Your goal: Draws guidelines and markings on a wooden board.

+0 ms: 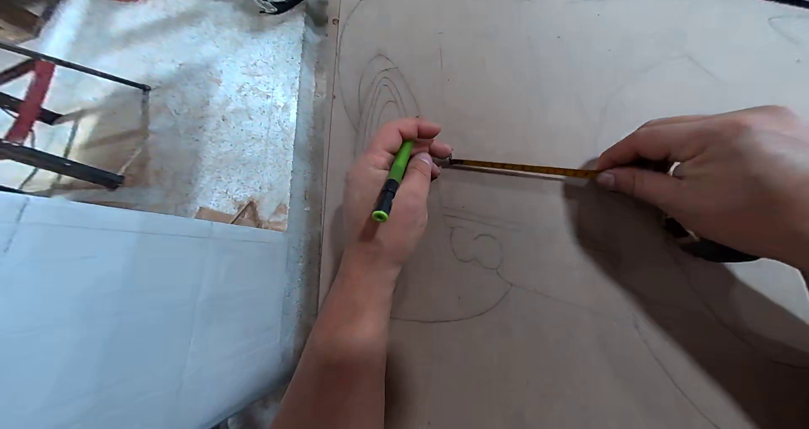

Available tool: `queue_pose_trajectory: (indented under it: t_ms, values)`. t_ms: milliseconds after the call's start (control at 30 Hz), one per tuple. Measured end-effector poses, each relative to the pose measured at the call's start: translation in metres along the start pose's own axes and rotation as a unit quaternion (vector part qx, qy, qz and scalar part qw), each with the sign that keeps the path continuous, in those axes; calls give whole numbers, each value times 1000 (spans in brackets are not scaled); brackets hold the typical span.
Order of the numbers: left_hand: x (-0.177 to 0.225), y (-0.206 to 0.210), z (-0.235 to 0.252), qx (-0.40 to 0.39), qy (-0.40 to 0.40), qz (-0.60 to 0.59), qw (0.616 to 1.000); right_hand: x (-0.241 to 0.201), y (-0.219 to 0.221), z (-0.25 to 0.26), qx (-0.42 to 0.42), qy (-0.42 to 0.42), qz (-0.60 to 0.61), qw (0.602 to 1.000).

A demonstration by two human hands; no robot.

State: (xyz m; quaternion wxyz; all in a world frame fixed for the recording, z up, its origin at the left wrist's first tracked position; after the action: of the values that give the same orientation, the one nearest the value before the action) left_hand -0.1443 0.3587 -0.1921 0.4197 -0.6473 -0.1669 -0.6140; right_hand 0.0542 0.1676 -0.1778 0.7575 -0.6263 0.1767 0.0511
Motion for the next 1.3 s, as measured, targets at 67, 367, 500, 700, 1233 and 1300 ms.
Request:
queue_pose_trajectory:
  t_ms: [67,367,500,700,1233,1300]
  values:
    - [0,-1,1,3,-6,-10,1000,0,1,0,-5,-17,16,1000]
    - [-1,1,1,9,-9,-14,1000,13,11,-11,-11,40,24,999]
    - [-2,0,2,9,-13,-23,1000,5,10,-9,-21,42,27,999]
    - [-2,3,2,5,-15,-13,1000,5,9,-10,-25,44,27,998]
    - [0,6,-2,10,-23,12,1000,-8,4,-8,-33,41,-3,999]
    - [-1,6,-2,13,-25,9,1000,-8,4,-8,-40,44,-3,998]
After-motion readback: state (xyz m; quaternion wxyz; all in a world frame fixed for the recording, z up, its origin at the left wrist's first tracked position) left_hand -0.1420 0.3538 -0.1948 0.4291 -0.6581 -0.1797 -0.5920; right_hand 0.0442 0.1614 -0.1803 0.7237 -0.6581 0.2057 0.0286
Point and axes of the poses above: each hand's wrist, its own z-axis towards the middle knuckle, its own y-axis out of the palm, x = y × z, the point moved 10 cm from there along z, towards the middle knuckle, and after that the axes turned 8 degrees about -y, right-handed, at the moved point
